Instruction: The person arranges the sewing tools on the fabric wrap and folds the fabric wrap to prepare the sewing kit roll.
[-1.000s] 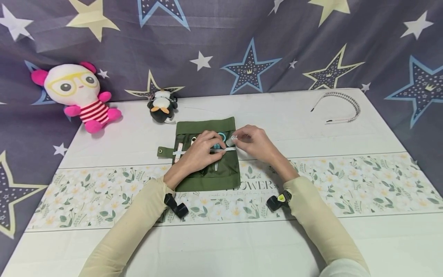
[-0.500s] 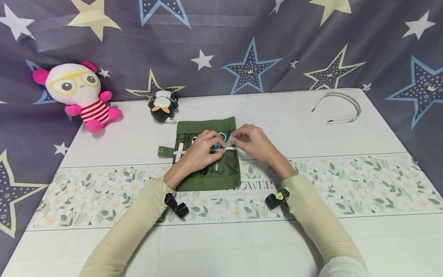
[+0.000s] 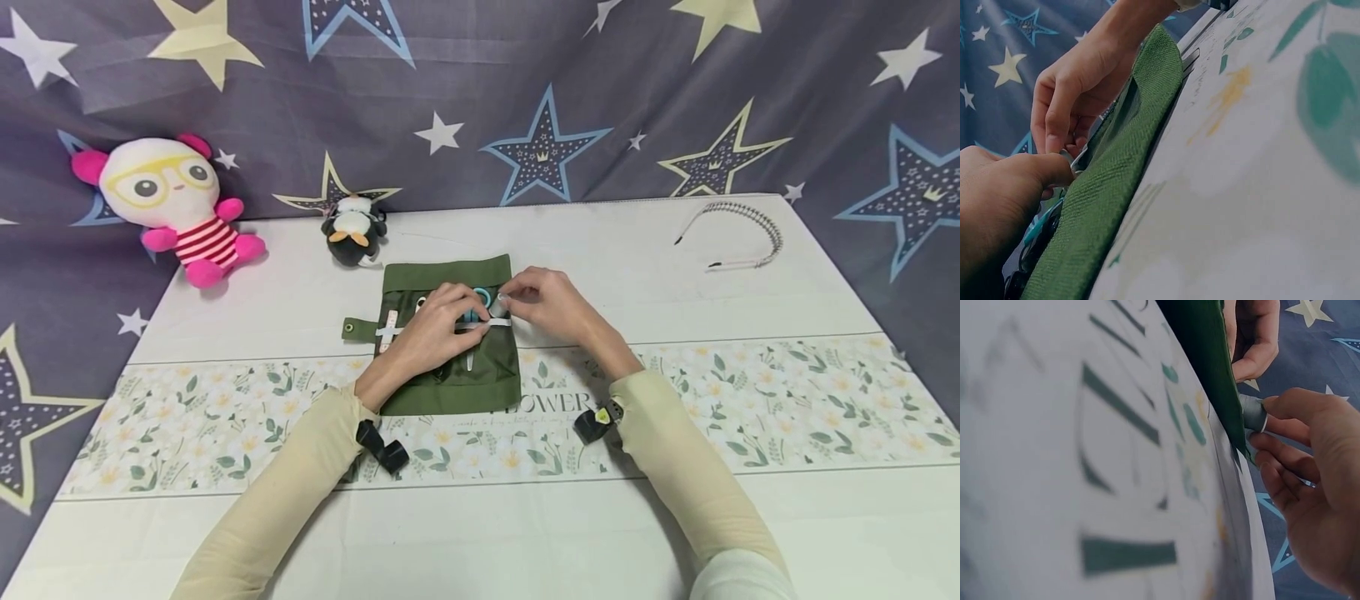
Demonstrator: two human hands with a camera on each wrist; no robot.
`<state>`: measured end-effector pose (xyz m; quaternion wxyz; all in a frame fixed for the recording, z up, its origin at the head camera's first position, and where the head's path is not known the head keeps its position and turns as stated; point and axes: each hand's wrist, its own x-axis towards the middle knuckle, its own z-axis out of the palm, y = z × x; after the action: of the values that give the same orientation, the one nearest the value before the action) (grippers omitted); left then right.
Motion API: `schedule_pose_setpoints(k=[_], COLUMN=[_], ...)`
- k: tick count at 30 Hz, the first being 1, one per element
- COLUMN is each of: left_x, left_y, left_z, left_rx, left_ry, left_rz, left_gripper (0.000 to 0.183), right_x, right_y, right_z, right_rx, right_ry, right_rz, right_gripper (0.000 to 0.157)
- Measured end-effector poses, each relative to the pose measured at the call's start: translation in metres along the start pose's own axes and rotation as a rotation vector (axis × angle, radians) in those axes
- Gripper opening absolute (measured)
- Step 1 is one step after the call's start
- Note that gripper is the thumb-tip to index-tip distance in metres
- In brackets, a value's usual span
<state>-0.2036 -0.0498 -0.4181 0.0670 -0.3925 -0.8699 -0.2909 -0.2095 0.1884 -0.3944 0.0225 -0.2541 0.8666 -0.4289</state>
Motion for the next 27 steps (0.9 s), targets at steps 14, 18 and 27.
schedule_pose_setpoints(k=[14,18,27], left_x=[0.0001,0.0005,0.0001], left_y=[-0.0001,0.0,-0.0003], left_z=[-0.0002,-0.0003,-0.0008], left_rx=[0.002,0.004,0.001], left_ry=[-0.011,-0.014,-0.021], left_rz=[-0.008,-0.011,-0.01], left_gripper=[0.011,0.012,0.012], right_x=[0.0063,0.0067,0.0076], right_y=[0.0017,0.0004,-0.0007], right_z=[-0.0032,-0.0042,-0.0041], right_rx=[-0.008,-0.01,0.009], right_ry=[-0.024,-0.032,-0.043], right_rz=[-0.068,-0.049,-0.001], right_gripper=[0.016,0.016,0.016])
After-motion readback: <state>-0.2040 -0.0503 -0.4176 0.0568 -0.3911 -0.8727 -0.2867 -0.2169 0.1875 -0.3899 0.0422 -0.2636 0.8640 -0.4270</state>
